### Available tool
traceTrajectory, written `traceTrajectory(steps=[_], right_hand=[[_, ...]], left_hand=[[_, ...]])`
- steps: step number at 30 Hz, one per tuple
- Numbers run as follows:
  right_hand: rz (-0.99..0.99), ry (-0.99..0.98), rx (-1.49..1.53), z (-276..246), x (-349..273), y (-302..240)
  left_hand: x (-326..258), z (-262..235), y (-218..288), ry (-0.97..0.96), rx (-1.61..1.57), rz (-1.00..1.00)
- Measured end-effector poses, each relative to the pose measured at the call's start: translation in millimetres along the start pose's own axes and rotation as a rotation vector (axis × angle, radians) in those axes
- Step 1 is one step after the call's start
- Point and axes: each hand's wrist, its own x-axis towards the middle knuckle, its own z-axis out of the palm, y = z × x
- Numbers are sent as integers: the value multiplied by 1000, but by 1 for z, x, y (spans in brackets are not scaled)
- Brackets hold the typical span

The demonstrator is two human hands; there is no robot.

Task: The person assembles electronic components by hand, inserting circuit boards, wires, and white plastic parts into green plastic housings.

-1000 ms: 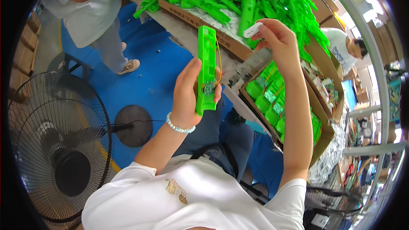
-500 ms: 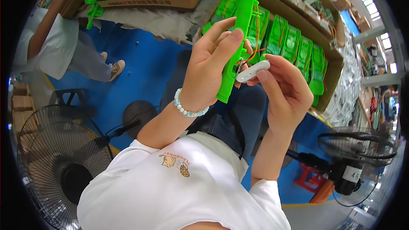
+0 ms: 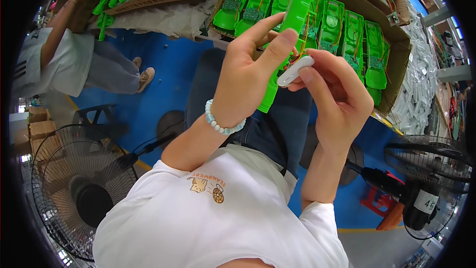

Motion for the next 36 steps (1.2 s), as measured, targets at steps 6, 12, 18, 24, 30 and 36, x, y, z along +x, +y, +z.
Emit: traceTrajectory(steps=[6, 12, 18, 24, 30, 36], right_hand=[[111, -55, 4, 4, 13, 3], [214, -34, 41, 15, 21, 5], [267, -85, 94, 22, 27, 3], [280, -112, 165, 24, 28, 6], [318, -157, 201, 27, 27, 8], [334, -176, 185, 29, 28, 11]], left_hand=[[3, -8, -3, 67, 286, 91], [9, -16, -11, 159, 417, 260], [2, -16, -5, 149, 178, 140], [0, -20, -8, 195, 142, 197], [-3, -24, -10, 244, 185, 223], [-3, -27, -11, 228, 203, 183]])
